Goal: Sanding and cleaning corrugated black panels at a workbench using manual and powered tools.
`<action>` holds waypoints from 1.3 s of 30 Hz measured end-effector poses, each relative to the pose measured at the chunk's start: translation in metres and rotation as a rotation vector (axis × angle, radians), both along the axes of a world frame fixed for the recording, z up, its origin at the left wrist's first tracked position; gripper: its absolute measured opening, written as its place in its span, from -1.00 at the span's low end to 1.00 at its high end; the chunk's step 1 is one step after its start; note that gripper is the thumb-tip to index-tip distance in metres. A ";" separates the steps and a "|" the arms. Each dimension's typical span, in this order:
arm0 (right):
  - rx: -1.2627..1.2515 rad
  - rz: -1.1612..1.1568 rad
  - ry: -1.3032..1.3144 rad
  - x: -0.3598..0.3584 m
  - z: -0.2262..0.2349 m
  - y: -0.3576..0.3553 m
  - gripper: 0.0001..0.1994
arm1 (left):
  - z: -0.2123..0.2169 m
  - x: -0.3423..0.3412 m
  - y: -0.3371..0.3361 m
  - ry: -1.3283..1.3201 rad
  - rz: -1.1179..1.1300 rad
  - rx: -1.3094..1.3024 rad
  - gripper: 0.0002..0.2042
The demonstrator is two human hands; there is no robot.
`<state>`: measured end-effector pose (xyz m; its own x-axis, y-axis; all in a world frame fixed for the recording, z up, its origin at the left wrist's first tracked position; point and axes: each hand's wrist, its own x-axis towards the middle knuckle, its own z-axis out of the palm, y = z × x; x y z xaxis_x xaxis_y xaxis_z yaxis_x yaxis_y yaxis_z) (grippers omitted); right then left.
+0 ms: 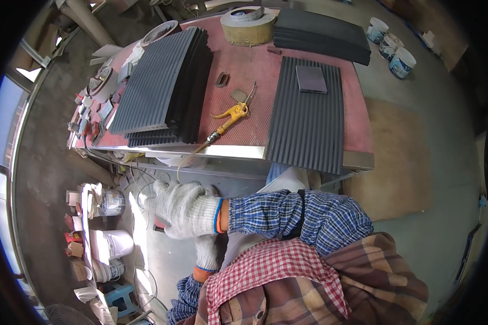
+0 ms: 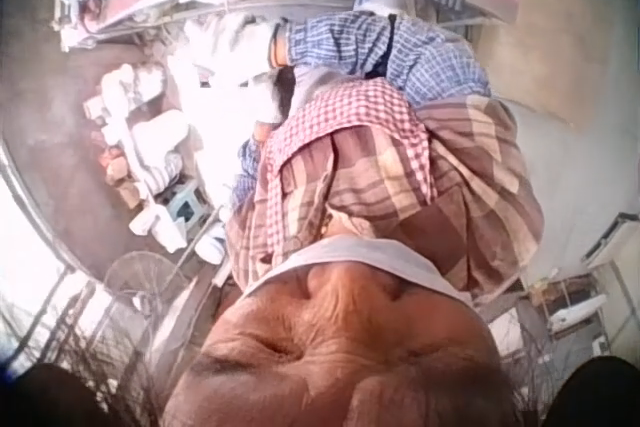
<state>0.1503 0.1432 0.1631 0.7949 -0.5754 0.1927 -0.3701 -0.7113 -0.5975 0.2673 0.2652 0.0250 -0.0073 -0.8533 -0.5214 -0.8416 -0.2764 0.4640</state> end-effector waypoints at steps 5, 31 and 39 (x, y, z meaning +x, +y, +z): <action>-0.132 -0.049 -0.176 0.016 0.005 0.003 -0.55 | -0.001 -0.012 -0.018 1.473 1.273 -0.238 -0.40; -0.219 -1.299 0.366 -0.254 -0.167 -0.004 -0.45 | 0.090 0.254 -0.218 -0.295 0.354 -0.801 -0.60; -0.307 -1.294 0.390 -0.262 -0.172 0.008 -0.52 | 0.079 0.288 -0.272 -0.436 0.463 -0.727 -0.58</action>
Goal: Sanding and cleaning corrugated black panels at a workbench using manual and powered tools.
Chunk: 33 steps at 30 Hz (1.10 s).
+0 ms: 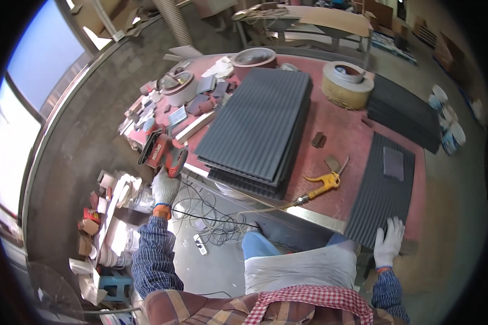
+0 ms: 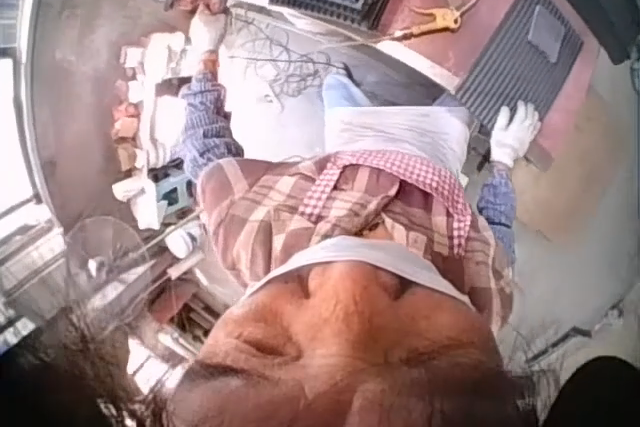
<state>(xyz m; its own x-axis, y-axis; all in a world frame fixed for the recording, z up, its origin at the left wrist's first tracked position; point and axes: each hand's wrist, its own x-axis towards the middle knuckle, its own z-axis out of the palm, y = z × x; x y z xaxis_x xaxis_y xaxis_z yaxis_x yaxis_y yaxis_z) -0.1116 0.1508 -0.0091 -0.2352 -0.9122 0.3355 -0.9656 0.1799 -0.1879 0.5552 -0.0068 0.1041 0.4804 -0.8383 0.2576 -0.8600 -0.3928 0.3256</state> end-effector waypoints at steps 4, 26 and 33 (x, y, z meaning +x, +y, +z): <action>-0.002 0.027 0.010 0.004 -0.006 -0.005 -0.54 | -0.004 0.026 -0.008 0.021 0.106 0.032 -0.57; -0.027 0.182 -0.100 0.019 0.064 -0.087 -0.45 | -0.122 0.104 -0.123 -0.087 -0.363 0.266 -0.69; 0.216 0.065 -0.026 -0.012 0.070 -0.219 -0.16 | -0.178 0.156 -0.175 -0.332 -0.707 0.440 -0.76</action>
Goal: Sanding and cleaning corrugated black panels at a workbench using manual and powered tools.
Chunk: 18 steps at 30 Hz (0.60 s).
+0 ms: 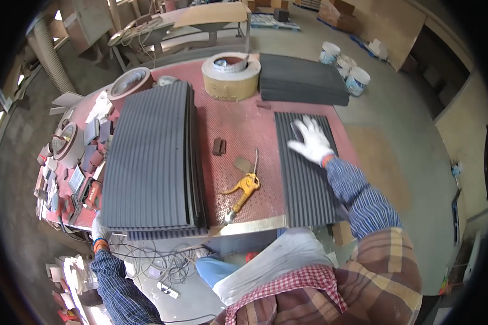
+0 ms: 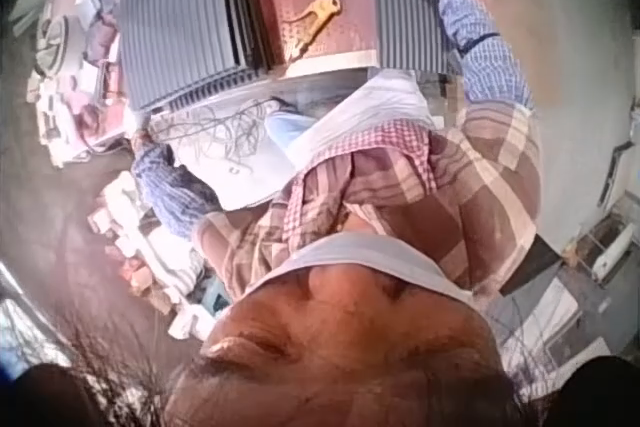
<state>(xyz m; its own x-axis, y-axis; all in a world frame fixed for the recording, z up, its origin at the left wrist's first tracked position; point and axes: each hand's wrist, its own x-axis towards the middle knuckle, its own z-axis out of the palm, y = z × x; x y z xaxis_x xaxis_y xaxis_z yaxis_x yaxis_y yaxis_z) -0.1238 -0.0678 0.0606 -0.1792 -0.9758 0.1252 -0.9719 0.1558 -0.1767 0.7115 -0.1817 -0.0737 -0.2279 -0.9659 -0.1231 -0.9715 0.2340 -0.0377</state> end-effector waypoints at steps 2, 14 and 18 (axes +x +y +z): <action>0.065 -0.065 0.063 -0.011 -0.011 -0.019 -0.15 | -0.011 0.024 0.002 -0.107 -0.083 -0.152 -0.69; 0.408 0.258 0.130 0.000 0.019 0.120 0.16 | 0.095 -0.164 0.104 0.338 0.515 -0.572 -0.62; 0.466 0.453 0.159 0.048 0.024 0.169 0.14 | 0.105 -0.224 0.227 0.663 0.305 -0.832 -0.71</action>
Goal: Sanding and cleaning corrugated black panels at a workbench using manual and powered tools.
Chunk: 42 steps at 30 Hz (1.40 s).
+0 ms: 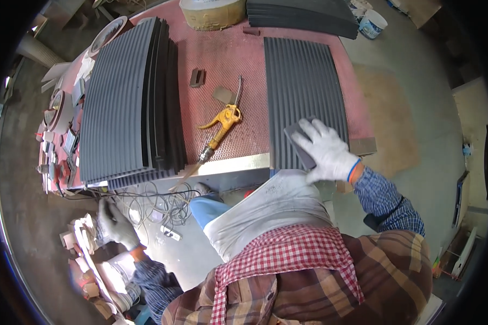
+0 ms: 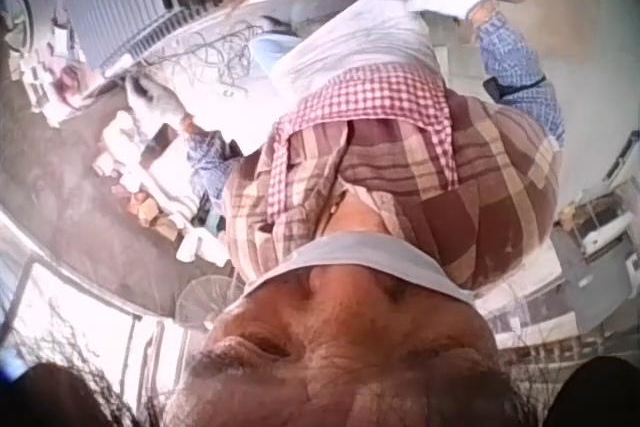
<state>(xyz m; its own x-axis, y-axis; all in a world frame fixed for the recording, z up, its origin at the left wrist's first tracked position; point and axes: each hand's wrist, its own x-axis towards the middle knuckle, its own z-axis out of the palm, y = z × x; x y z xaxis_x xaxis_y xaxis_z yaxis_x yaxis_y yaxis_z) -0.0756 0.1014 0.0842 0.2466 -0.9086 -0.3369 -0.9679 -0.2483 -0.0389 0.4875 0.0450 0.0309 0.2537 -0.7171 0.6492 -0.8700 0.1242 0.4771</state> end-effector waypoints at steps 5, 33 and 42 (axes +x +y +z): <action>-0.173 -0.056 -0.049 0.022 -0.025 0.038 -0.03 | 0.017 -0.159 0.078 -0.072 -0.516 0.302 -0.67; -0.259 -0.083 -0.032 -0.035 -0.062 -0.226 -0.43 | -0.065 -0.341 0.004 -0.458 -1.115 0.221 -0.41; -0.347 -0.174 -0.114 -0.064 -0.055 -0.286 -0.49 | -0.060 -0.350 0.007 -0.457 -1.106 0.197 -0.49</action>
<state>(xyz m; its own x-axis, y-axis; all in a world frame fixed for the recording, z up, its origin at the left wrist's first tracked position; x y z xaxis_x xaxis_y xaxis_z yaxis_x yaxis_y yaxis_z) -0.1396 -0.1841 0.0296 0.0972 -0.9951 0.0179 -0.9909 -0.0984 -0.0915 0.1373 0.0523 -0.0289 -0.7824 -0.4976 0.3745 -0.4326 0.8668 0.2481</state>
